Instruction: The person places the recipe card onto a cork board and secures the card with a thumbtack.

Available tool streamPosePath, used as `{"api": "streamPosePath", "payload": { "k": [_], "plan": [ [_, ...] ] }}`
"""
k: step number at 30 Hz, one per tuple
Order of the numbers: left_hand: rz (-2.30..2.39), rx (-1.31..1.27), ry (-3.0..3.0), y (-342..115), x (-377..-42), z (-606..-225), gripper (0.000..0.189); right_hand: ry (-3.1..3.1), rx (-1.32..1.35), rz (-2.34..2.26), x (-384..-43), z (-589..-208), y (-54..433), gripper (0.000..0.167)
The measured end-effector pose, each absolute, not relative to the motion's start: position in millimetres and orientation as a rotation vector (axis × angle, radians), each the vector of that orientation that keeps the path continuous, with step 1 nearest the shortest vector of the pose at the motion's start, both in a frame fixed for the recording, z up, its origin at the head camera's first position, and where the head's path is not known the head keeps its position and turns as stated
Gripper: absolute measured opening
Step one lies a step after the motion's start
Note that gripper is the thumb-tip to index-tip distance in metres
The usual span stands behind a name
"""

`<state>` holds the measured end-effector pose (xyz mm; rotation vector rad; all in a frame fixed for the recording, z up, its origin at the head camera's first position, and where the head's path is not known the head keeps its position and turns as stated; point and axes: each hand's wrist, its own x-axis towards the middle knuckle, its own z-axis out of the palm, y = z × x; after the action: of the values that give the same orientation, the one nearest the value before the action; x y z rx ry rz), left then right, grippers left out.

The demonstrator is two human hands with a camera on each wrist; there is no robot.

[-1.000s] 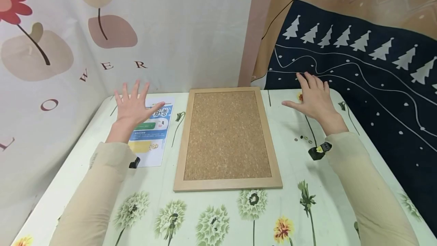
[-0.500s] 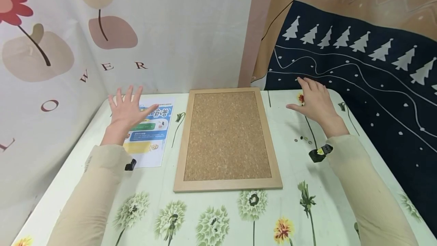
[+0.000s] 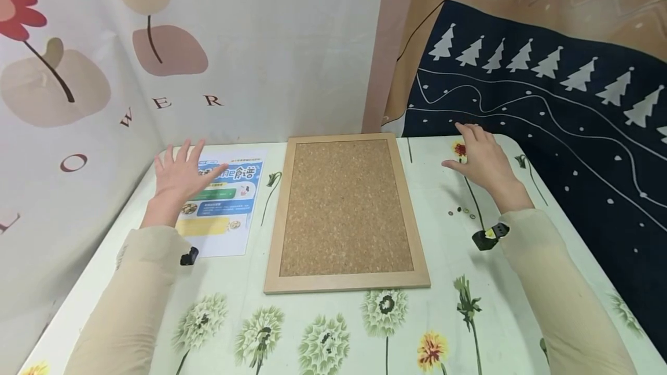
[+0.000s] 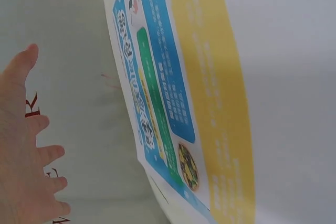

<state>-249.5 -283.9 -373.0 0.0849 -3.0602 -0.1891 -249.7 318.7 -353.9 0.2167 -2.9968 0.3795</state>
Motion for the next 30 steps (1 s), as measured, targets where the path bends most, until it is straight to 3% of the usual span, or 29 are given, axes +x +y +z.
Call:
{"api": "streamPosePath", "payload": {
  "k": [24, 30],
  "plan": [
    [-0.261, 0.164, -3.162, -317.5, -231.3, -385.6, 0.106, -3.019, 0.205, 0.432, -246.5, -369.7, 322.8, 0.084],
    [-0.36, 0.292, -3.26, -327.5, -226.0, -387.8, 0.106, -3.031, 0.183, 0.431, -244.4, -374.1, 324.8, 0.082]
  ]
}}
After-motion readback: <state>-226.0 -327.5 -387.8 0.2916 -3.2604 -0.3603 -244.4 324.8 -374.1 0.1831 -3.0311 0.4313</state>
